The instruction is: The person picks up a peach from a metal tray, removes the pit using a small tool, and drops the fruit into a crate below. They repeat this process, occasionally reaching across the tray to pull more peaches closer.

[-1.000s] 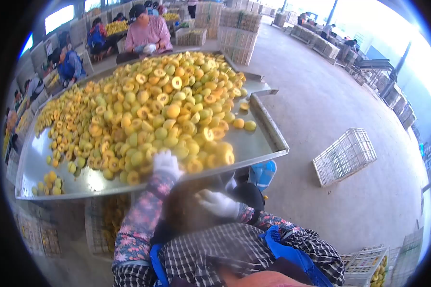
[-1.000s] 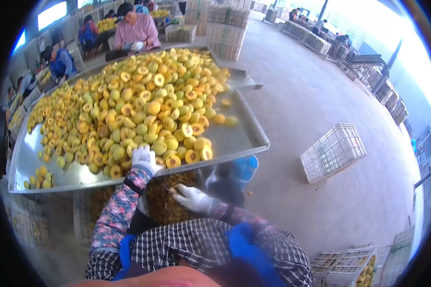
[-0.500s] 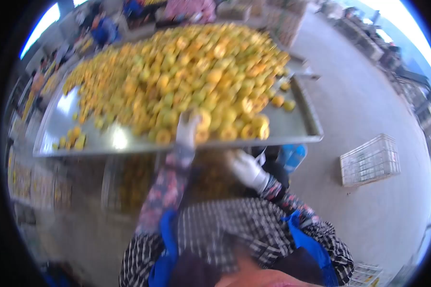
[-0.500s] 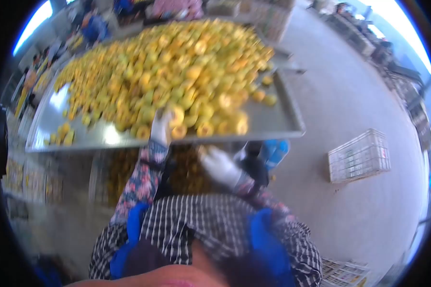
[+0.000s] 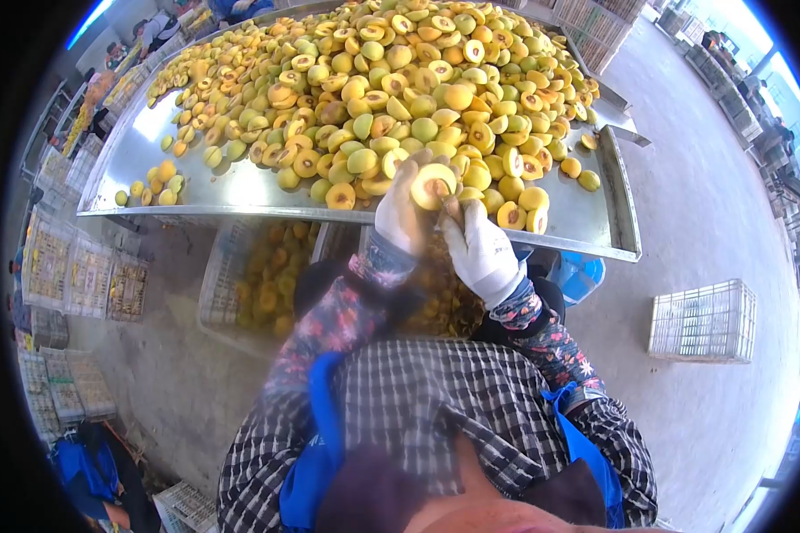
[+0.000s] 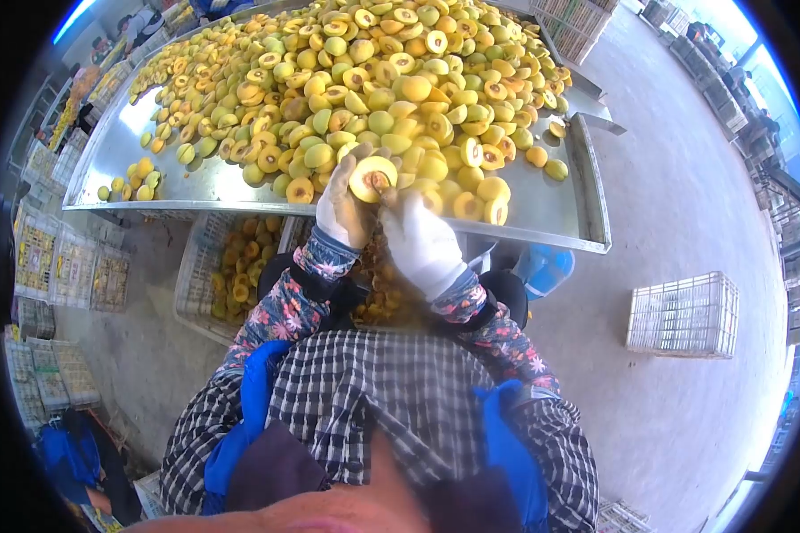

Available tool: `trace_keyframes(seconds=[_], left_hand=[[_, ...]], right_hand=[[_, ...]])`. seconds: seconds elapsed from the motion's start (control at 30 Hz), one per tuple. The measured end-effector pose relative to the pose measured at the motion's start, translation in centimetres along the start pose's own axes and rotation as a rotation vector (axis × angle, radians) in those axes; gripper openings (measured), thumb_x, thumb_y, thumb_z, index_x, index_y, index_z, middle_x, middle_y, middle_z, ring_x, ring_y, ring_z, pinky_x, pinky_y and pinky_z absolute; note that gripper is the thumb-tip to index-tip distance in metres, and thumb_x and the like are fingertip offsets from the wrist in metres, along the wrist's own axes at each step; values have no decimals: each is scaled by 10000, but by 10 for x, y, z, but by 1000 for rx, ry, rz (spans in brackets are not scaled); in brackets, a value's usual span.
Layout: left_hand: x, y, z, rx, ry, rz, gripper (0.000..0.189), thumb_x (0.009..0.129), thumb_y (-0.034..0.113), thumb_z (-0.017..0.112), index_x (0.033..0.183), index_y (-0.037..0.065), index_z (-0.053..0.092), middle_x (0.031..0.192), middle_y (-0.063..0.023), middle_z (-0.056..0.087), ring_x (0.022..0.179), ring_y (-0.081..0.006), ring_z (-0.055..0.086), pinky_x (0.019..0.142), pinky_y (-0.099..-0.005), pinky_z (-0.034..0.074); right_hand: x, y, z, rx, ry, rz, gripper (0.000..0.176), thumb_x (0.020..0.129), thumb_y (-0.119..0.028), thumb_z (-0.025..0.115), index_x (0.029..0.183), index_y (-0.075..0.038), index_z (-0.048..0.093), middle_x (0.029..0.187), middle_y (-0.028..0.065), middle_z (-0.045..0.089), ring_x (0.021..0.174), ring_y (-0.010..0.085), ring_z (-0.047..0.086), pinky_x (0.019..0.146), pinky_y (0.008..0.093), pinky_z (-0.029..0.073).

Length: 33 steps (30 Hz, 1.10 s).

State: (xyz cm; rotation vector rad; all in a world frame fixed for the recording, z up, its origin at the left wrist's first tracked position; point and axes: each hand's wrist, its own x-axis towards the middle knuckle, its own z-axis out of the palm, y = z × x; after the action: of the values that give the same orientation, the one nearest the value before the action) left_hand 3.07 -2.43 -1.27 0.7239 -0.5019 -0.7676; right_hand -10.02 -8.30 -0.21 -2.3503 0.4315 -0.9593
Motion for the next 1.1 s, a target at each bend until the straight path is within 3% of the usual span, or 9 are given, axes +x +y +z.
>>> trace_keyframes(seconds=[0.07, 0.2, 0.4, 0.53, 0.63, 0.7, 0.8, 0.87, 1.1], left_hand=[[2, 4, 3, -384, 40, -160, 428, 1017, 242, 409, 1346, -30, 394, 1298, -211, 526, 1186, -324, 551, 1009, -433, 464], [-1, -1, -3, -388, -80, -118, 476, 984, 222, 446, 1378, -37, 381, 1320, -203, 511, 1217, -336, 520, 1058, -437, 418], [10, 19, -21, -516, -313, -483, 555, 899, 164, 519, 1394, -49, 386, 1328, -220, 511, 1262, -318, 483, 1107, -433, 362], [14, 21, -18, -316, -151, -536, 441, 990, 271, 489, 1252, -83, 502, 1172, -214, 609, 1116, -317, 590, 1007, -415, 469], [1, 8, -2, 33, -34, -226, 466, 1026, 375, 449, 1134, -64, 564, 1096, -195, 637, 1012, -276, 641, 911, -373, 526], [0, 2, 0, 470, 6, 44, 466, 1021, 391, 468, 1101, -54, 582, 1073, -180, 645, 969, -261, 655, 858, -357, 548], [0, 1, 8, 134, 158, -149, 492, 1042, 406, 394, 1138, -42, 574, 1038, -159, 675, 894, -247, 684, 794, -323, 568], [-1, -2, 6, 62, 136, -115, 440, 1017, 361, 483, 1108, -57, 584, 1064, -165, 663, 939, -250, 668, 819, -343, 561], [-8, -3, 5, 152, 4, 50, 392, 988, 305, 567, 1023, -77, 643, 1035, -159, 677, 948, -217, 657, 834, -315, 537]], right_hand=[[-3, 6, 4, -50, -51, 20, 210, 915, -154, 609, 1027, -18, 495, 771, 200, 626, 643, 385, 619, 543, 434, 487], [-1, 1, -7, -75, -103, -16, 211, 919, -167, 605, 1020, -21, 491, 729, 196, 618, 615, 374, 619, 528, 432, 485], [10, 25, -26, -253, -308, -78, 267, 896, -212, 636, 1031, -31, 494, 713, 176, 622, 622, 351, 640, 530, 431, 500], [10, 22, -28, -210, -334, -112, 259, 890, -194, 620, 1054, -31, 504, 750, 161, 625, 615, 344, 635, 530, 421, 501], [4, 17, -18, -266, -349, -125, 336, 920, -198, 606, 1131, 21, 465, 729, 222, 631, 654, 398, 641, 553, 442, 509], [-6, 17, -6, -193, -309, 32, 275, 922, -200, 594, 1065, 2, 475, 779, 206, 635, 676, 379, 638, 566, 424, 503], [-11, 14, -5, 8, -305, 131, 250, 946, -232, 578, 1016, -12, 483, 822, 232, 635, 763, 375, 641, 632, 432, 497], [-8, 16, -6, 145, -308, 128, 257, 959, -256, 561, 1012, -16, 486, 846, 242, 630, 780, 357, 642, 659, 422, 494], [8, 8, -30, 543, -686, 686, 326, 993, -329, 494, 1024, -5, 506, 906, 201, 626, 800, 328, 615, 712, 398, 477]])
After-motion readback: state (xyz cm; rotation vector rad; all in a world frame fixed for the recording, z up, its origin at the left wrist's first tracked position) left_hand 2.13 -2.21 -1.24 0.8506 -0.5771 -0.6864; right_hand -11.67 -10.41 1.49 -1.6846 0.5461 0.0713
